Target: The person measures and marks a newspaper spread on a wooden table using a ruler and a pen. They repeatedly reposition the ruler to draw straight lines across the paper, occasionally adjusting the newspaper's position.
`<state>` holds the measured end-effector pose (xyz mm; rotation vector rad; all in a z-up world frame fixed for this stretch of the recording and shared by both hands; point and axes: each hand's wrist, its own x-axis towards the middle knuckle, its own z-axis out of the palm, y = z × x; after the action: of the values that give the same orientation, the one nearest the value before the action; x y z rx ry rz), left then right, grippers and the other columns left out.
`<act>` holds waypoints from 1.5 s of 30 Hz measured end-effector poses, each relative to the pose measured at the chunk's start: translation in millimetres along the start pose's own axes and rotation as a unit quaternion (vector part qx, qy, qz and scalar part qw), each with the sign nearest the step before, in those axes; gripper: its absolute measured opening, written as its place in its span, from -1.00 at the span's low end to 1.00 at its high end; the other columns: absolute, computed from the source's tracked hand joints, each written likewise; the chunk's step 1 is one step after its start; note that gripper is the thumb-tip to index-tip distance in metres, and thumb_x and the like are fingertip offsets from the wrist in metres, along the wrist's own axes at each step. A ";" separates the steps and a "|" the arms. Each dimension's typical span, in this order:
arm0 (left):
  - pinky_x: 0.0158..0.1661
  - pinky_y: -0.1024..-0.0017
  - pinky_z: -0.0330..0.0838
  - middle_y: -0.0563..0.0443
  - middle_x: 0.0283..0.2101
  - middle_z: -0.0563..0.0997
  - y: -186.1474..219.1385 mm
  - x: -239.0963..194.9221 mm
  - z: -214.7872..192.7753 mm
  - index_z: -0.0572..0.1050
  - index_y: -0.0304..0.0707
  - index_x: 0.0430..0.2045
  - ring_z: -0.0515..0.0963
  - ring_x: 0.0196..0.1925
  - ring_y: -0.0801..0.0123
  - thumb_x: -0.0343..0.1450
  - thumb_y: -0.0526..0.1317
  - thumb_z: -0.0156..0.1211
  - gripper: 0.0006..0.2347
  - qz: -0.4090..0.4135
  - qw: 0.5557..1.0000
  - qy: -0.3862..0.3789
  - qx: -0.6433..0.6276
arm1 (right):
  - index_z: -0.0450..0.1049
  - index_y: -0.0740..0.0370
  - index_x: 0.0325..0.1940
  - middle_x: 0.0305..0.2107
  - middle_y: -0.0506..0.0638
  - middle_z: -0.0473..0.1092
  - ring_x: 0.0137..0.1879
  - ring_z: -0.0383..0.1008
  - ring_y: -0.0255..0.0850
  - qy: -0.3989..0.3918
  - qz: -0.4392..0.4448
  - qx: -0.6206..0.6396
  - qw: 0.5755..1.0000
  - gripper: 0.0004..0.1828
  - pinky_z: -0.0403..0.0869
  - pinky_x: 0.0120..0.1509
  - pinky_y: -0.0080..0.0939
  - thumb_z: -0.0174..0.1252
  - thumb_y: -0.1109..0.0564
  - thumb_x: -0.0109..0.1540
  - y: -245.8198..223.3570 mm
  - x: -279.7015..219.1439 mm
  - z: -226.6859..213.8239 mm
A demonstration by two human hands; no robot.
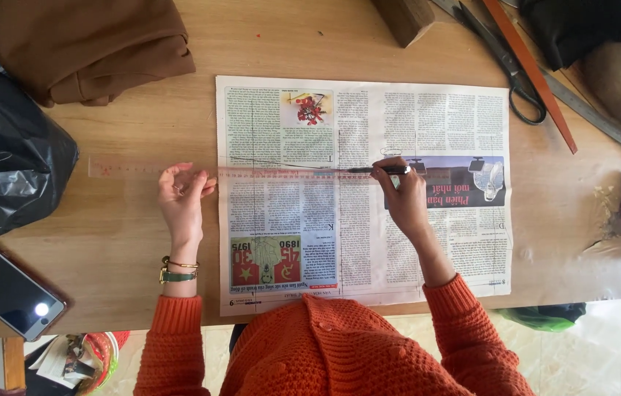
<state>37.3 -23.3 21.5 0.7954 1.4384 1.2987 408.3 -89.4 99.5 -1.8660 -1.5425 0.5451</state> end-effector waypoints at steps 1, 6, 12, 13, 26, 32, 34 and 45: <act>-0.23 0.48 0.69 -0.07 -0.25 0.56 -0.7 1.9 -0.4 0.41 -0.22 -0.06 0.73 -0.29 0.27 0.43 -0.37 0.28 -0.75 0.000 1.000 0.000 0.000 | 0.53 0.02 -0.10 -0.41 -0.11 0.58 -0.12 0.60 -0.08 0.000 0.000 0.000 1.000 -0.97 0.37 0.14 -0.11 0.19 0.11 0.38 -3.2 0.5 1.1; -0.24 0.48 0.70 -0.15 -0.26 0.58 -2.9 11.2 0.1 0.41 -0.31 -0.06 0.73 -0.30 0.27 0.43 -0.39 0.28 -0.75 0.024 0.999 -0.009 0.023 | 0.54 -0.07 -0.13 -0.38 -0.09 0.60 -0.11 0.61 -0.04 0.003 -0.035 0.008 0.999 -0.94 0.47 0.08 -0.04 0.27 0.08 0.32 -7.9 4.0 34.6; -0.26 0.53 0.68 -0.19 -0.27 0.60 6.0 10.4 1.0 0.42 -0.36 -0.10 0.72 -0.31 0.31 0.43 -0.37 0.28 -0.78 0.021 0.999 -0.023 0.036 | 0.53 -0.05 -0.09 -0.34 -0.08 0.58 -0.09 0.56 0.02 0.019 -0.018 -0.053 0.998 -0.93 0.47 0.11 0.02 0.25 0.05 0.35 6.5 3.1 21.6; -0.26 0.53 0.68 -0.19 -0.27 0.60 6.2 10.8 2.0 0.42 -0.36 -0.10 0.72 -0.31 0.31 0.43 -0.37 0.28 -0.78 0.020 0.999 -0.024 0.035 | 0.53 -0.05 -0.09 -0.34 -0.08 0.58 -0.09 0.56 0.02 0.019 -0.017 -0.054 0.998 -0.93 0.47 0.11 0.02 0.25 0.05 0.35 7.2 3.1 17.8; -0.27 0.52 0.68 -0.23 -0.27 0.62 1.4 16.6 -1.0 0.42 -0.40 -0.10 0.72 -0.31 0.28 0.43 -0.38 0.30 -0.77 0.025 0.998 -0.039 0.035 | 0.53 -0.10 -0.12 -0.39 -0.12 0.58 -0.10 0.54 0.05 -0.004 0.002 -0.062 0.998 -0.97 0.46 0.05 -0.01 0.20 0.04 0.36 13.3 5.7 15.3; -0.28 0.51 0.69 -0.23 -0.26 0.62 -9.0 23.6 -1.9 0.43 -0.40 -0.11 0.72 -0.30 0.26 0.43 -0.39 0.31 -0.78 0.025 0.999 -0.035 0.031 | 0.53 -0.09 -0.11 -0.37 -0.07 0.59 -0.18 0.58 0.03 0.011 -0.040 -0.028 0.999 -0.95 0.50 -0.04 -0.03 0.24 0.04 0.34 -6.2 9.1 58.0; -0.27 0.50 0.69 -0.22 -0.26 0.62 -15.7 28.5 -2.2 0.43 -0.39 -0.12 0.72 -0.30 0.27 0.43 -0.37 0.33 -0.78 0.021 0.999 -0.034 0.028 | 0.53 -0.12 -0.12 -0.38 -0.11 0.59 -0.20 0.59 -0.01 0.009 -0.058 -0.012 0.998 -0.93 0.52 -0.06 -0.07 0.27 0.04 0.31 -20.0 11.0 79.2; -0.37 0.61 0.68 -0.13 -0.40 0.61 -36.3 41.2 2.0 0.44 -0.38 -0.30 0.70 -0.43 0.39 0.36 -0.37 0.36 -0.82 -0.012 1.000 0.020 0.012 | 0.53 -0.01 -0.12 -0.33 0.01 0.59 -0.15 0.60 0.06 -0.027 -0.068 0.037 0.997 -0.91 0.54 0.00 0.00 0.27 0.09 0.30 -42.0 24.3 112.1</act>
<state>32.8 8.0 -23.4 0.7694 1.4939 1.2881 308.3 -37.3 52.3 -1.6893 -1.6476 0.5871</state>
